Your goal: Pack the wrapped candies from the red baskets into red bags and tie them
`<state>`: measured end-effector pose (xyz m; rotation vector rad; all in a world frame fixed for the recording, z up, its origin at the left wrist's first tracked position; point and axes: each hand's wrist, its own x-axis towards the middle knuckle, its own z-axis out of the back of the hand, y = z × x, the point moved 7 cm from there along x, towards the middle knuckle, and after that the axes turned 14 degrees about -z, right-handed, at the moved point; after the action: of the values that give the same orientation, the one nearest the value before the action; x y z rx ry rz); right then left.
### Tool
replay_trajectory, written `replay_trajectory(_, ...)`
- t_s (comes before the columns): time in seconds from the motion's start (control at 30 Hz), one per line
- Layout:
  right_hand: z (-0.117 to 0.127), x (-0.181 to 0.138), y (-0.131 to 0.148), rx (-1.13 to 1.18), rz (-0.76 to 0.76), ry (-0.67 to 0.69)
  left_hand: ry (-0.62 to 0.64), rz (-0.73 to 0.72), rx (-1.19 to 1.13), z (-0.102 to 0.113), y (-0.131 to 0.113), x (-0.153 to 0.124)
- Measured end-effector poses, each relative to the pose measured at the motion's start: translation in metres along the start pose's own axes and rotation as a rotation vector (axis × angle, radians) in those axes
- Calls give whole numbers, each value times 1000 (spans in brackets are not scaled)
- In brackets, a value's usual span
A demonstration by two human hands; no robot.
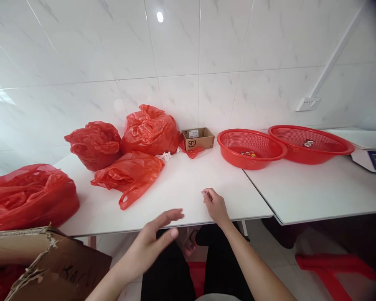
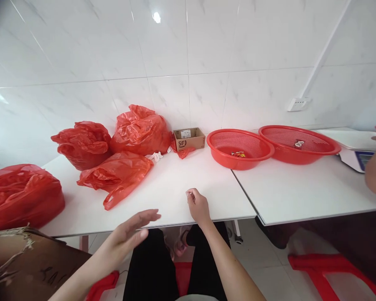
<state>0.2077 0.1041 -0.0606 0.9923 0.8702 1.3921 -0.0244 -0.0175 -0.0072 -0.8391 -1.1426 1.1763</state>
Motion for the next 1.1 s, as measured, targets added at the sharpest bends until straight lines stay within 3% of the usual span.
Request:
replay_trajectory(0.07,1,0,0,21,-9,11,3,44,-52,-1,14,9)
replay_trajectory(0.17,3,0,-1,57,-14,15,-147,68,-73,10,44,22)
replay_trajectory(0.3,6,1,-3,107,-16,0,-233,80,-88,18,71,28)
replay_trajectory(1.1,8,0,-1,112,-6,-28,-181,150,100,13,73,34)
